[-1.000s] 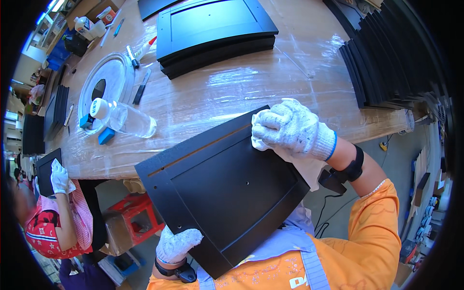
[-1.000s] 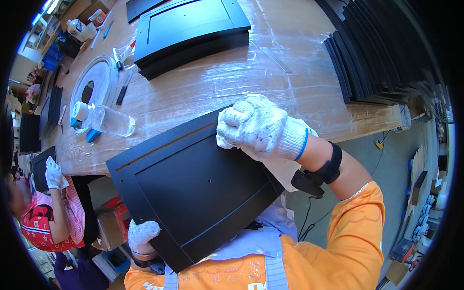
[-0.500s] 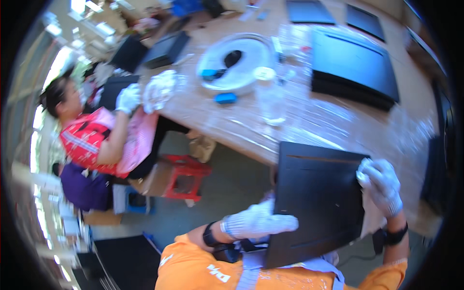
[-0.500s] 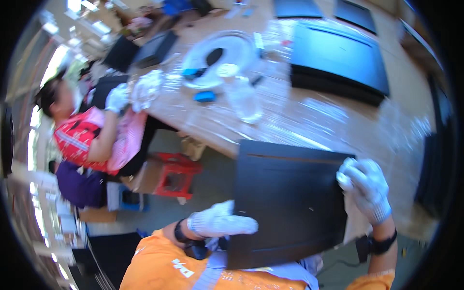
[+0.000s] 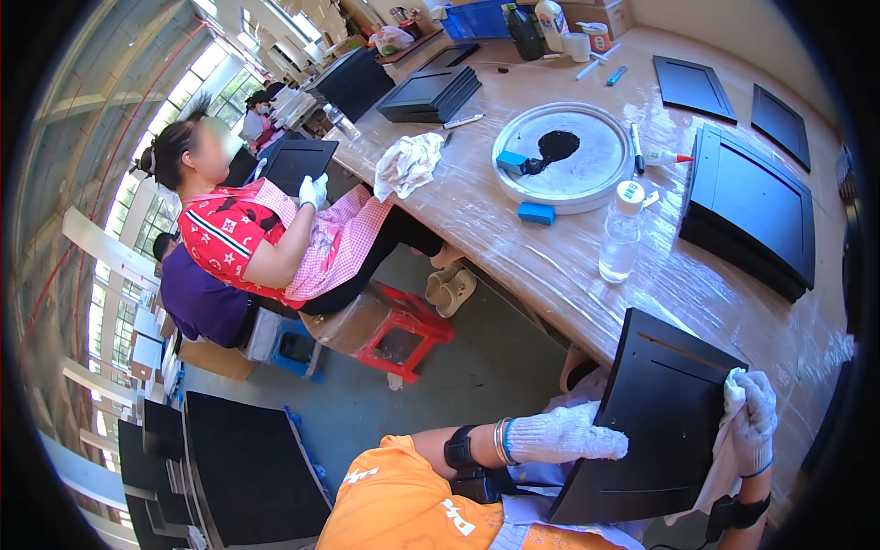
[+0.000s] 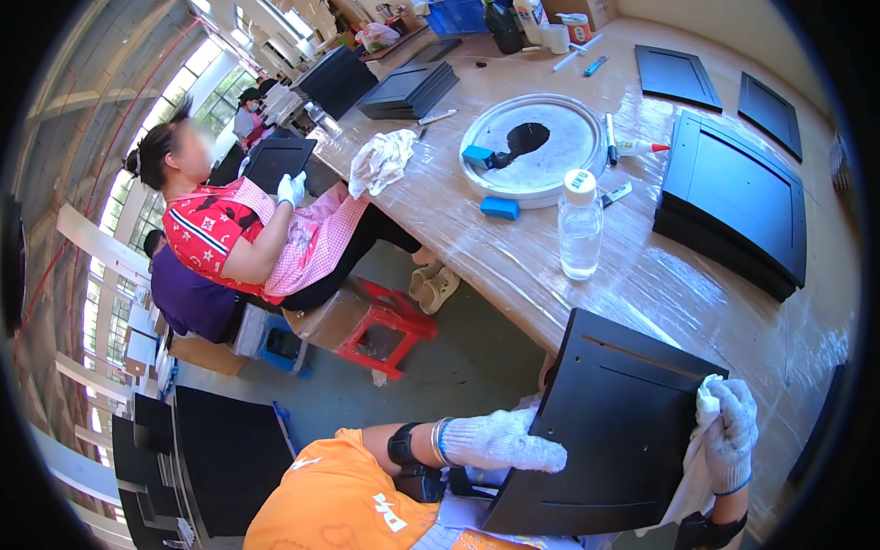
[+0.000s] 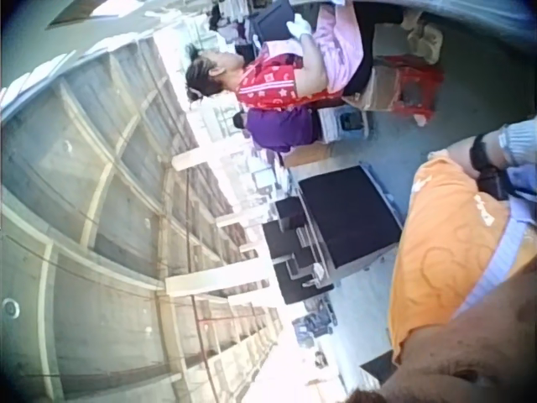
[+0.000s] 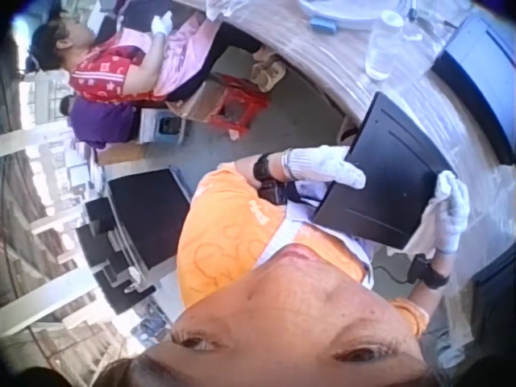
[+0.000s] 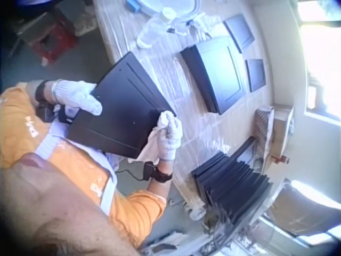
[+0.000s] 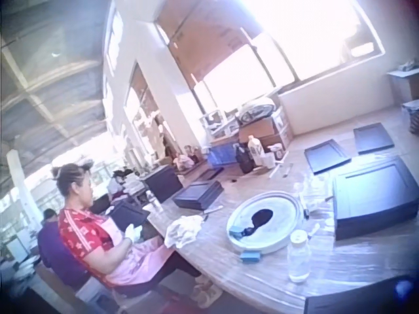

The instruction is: Wiping and cleaning black cabinet door panels with a cloth and a scraper.

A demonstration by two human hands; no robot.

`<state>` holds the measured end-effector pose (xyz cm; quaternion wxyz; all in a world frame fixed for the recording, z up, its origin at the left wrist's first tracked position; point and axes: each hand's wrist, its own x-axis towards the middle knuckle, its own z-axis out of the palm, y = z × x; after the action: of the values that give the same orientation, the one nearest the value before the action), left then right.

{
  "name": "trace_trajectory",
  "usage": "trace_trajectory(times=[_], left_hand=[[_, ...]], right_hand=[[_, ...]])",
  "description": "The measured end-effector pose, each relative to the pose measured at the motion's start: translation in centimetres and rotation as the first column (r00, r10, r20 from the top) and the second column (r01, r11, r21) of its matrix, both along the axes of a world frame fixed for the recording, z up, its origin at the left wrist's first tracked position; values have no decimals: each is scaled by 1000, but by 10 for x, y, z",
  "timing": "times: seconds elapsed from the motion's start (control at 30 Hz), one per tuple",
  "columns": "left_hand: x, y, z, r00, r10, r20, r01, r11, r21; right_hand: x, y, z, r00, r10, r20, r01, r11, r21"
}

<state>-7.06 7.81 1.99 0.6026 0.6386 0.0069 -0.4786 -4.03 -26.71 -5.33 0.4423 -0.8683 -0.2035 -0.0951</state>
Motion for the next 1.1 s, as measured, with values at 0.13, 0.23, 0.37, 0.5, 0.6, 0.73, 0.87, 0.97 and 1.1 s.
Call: trace_trajectory(times=[0.13,0.23,0.37,0.5,0.6,0.73,0.87,0.97,1.1], left_hand=[[6,3,5,1000,8,27,-7,999,-41],[5,5,-3,999,-20,25,20,999,-32],[3,3,4,999,13,53,-8,996,-87],[-7,2,-4,987,118,108,-97,980,-176],[-5,0,3,999,4,49,-3,999,-38],[-7,1,-25,997,30,73,-22,994,-112],[-5,-6,5,997,82,-15,-81,995,57],[-17,4,8,936,287,204,-278,958,-72],[-21,42,-45,365,-154,918,145,984,107]], right_hand=[[2,1,-3,994,-17,107,30,992,-122],[6,6,4,991,23,133,3,982,-190],[7,25,16,970,58,238,-4,975,-224],[9,24,13,971,70,228,-14,971,-238],[7,0,2,977,36,210,22,963,-268],[-6,-2,15,953,19,302,78,949,-304],[8,31,36,944,73,323,15,965,-262],[25,32,34,965,101,241,-15,943,-332],[14,-9,26,998,19,61,5,931,-365]])
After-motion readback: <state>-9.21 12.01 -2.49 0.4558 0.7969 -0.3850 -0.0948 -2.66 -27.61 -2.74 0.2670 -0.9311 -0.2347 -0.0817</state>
